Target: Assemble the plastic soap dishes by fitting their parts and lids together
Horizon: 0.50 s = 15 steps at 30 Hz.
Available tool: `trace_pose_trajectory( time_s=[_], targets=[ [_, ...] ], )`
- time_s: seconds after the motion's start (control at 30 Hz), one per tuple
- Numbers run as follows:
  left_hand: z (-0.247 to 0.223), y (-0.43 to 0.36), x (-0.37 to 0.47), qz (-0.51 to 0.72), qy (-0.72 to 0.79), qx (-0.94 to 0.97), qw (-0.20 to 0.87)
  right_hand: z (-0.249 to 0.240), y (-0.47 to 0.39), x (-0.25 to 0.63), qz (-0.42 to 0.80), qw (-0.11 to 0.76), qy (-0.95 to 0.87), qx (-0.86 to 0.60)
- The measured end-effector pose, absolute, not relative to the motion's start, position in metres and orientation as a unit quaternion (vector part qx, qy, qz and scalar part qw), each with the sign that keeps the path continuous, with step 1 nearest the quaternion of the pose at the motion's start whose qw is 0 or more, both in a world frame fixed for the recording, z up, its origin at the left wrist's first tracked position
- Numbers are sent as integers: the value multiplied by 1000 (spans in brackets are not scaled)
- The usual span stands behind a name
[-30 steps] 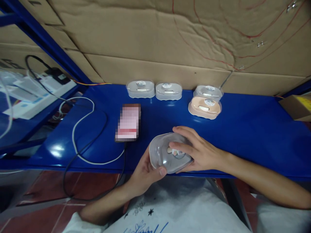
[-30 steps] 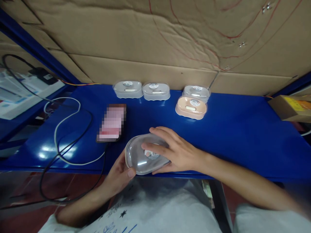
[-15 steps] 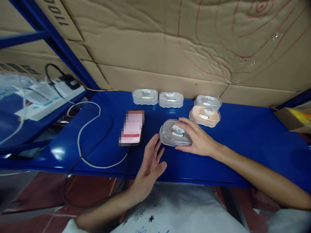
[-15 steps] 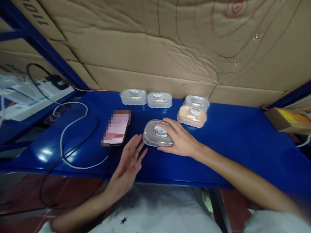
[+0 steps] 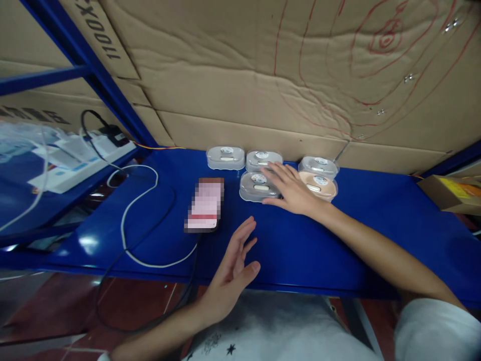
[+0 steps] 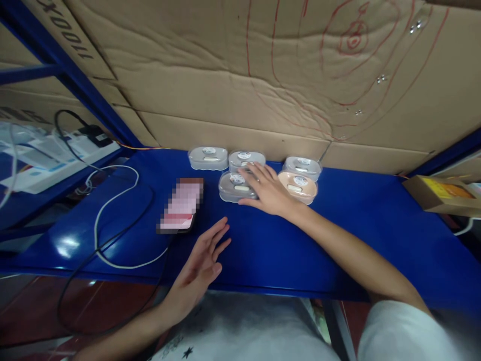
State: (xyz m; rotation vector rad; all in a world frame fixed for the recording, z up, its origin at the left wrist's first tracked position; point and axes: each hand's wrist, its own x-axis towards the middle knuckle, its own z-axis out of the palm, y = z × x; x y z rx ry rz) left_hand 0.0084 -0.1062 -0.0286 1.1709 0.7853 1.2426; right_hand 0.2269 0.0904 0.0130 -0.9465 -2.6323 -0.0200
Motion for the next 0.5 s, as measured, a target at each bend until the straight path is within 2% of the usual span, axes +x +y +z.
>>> trace_pose_trajectory(
  time_s=[0.1, 0.2, 0.33, 0.5],
  targets=[
    [-29, -104, 8, 530, 327, 487, 613, 23, 80, 268, -24, 186, -903, -387],
    [-31, -101, 8, 521, 316, 485, 628, 24, 74, 316, -21, 145, -883, -447],
    [-32, -98, 9, 516, 300, 482, 641, 24, 69, 349, 9, 99, -898, -429],
    [-32, -101, 8, 509, 305, 518, 616, 28, 35, 329, 92, 126, -920, -358]
  ],
)
